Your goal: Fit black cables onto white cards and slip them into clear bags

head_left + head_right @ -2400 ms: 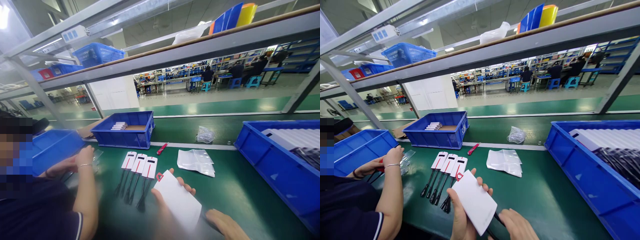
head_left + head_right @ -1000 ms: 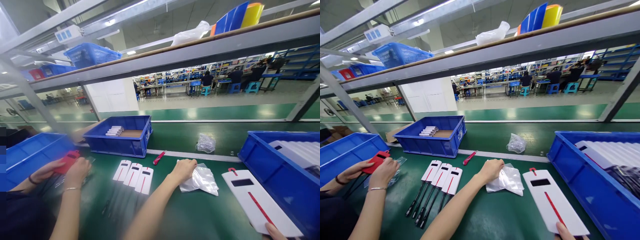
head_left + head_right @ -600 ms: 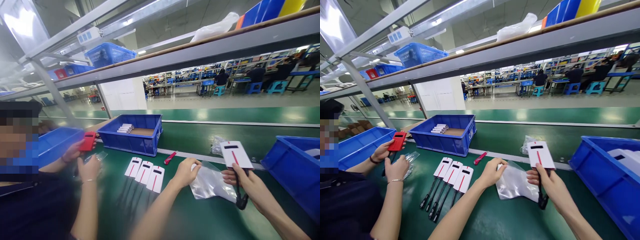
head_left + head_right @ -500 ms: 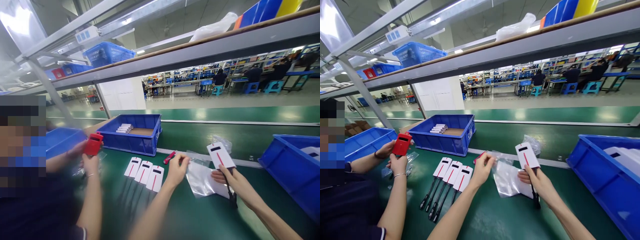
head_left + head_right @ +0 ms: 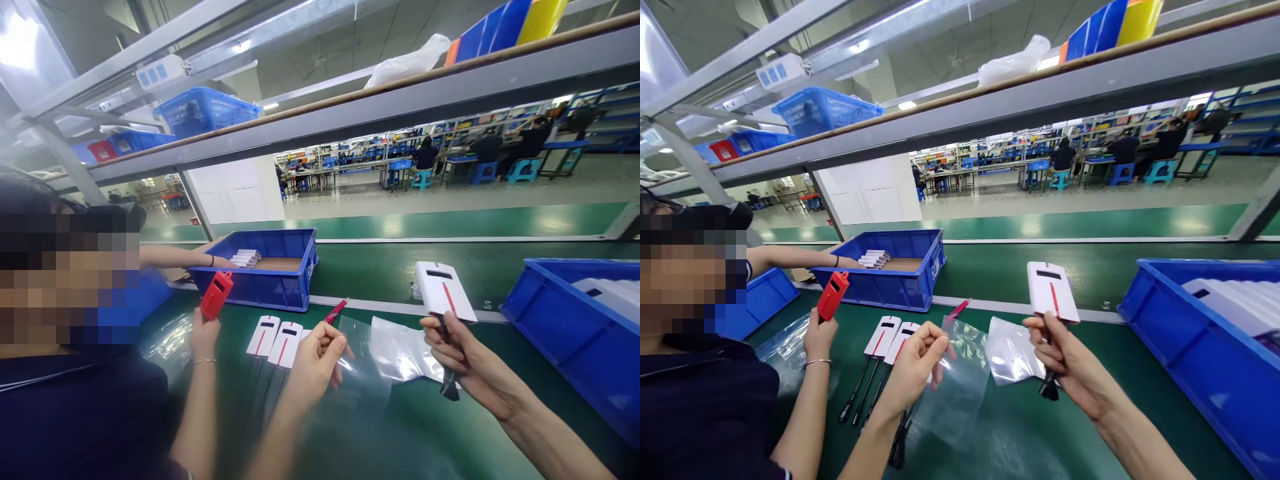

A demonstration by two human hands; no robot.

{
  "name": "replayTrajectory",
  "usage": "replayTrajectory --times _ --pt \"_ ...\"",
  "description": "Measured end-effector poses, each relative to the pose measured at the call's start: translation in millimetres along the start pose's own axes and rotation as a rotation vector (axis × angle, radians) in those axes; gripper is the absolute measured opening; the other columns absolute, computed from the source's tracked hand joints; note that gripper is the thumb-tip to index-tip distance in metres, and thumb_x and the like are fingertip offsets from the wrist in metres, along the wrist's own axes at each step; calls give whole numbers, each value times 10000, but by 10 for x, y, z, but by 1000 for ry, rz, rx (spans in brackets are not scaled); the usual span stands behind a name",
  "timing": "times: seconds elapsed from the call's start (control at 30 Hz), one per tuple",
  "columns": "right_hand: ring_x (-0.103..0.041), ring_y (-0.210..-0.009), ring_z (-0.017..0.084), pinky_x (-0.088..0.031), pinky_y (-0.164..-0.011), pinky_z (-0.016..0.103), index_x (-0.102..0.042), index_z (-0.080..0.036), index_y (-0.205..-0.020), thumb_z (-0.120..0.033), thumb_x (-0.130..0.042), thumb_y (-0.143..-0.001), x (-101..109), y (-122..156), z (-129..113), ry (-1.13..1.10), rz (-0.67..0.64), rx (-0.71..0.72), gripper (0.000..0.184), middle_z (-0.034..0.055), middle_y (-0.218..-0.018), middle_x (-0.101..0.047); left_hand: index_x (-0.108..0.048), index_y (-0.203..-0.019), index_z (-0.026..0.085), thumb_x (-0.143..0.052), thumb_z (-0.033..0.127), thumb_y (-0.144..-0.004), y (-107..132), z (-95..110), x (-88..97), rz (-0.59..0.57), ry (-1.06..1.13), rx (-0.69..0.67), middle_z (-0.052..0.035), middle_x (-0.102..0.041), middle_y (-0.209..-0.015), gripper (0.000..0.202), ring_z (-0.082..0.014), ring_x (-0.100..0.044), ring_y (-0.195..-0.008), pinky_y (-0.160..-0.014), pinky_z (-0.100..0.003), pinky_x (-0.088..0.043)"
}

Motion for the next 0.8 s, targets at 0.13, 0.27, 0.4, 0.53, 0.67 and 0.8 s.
replayTrajectory --times 0.13,0.27,0.4,0.53,0.67,0.8 --pt "-227 -522 75 -237 -450 223 -695 -148 -997 -730 -687 -766 -321 254 -63 -52 -154 -95 626 -68 -662 -390 -538 -815 176 -602 453 -930 128 57 -94 -40 -41 81 -10 -677 -765 307 -49 -482 -440 -395 -159 -376" --pt "-384 -574 108 -344 -470 219 -652 -222 -953 -559 -769 -771 -470 447 -117 131 -176 -165 400 -58 -705 -451 -532 -778 185 -671 433 -883 191 110 -168 -87 -46 119 3 -654 -700 303 -63 -478 -449 -397 -169 -359" --pt "-323 -519 105 -322 -380 200 -596 -231 -752 -595 -683 -817 -533 527 -164 212 -216 -208 380 -65 -638 -389 -507 -753 190 -712 406 -861 218 134 -205 -126 -13 123 25 -621 -663 317 -58 -470 -464 -429 -169 -358" --pt "-387 -552 118 -362 -415 204 -613 -221 -725 -597 -648 -847 -529 523 -207 245 -138 -151 397 -42 -642 -455 -522 -792 187 -654 454 -908 195 62 -217 -117 32 94 24 -613 -709 320 -57 -477 -508 -454 -162 -387" --pt "-590 -774 204 -510 -698 285 -717 -211 -810 -557 -676 -846 -468 435 -142 262 -99 -69 351 13 -789 -660 -492 -809 190 -667 486 -896 105 -98 -247 -132 75 123 35 -601 -693 355 -44 -454 -470 -406 -144 -352" --pt "-601 -843 221 -502 -773 327 -752 -213 -1073 -538 -701 -837 -299 300 -6 252 -75 -61 404 10 -825 -646 -460 -798 195 -680 508 -880 -2 -197 -293 -200 141 164 48 -585 -652 392 -21 -379 -397 -345 -141 -234"
Point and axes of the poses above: each hand's wrist, its own y-axis away from the middle knuckle, its own x-axis out of the back of the hand, z = x × y, the point moved 4 cm from there along -y, towards the middle knuckle
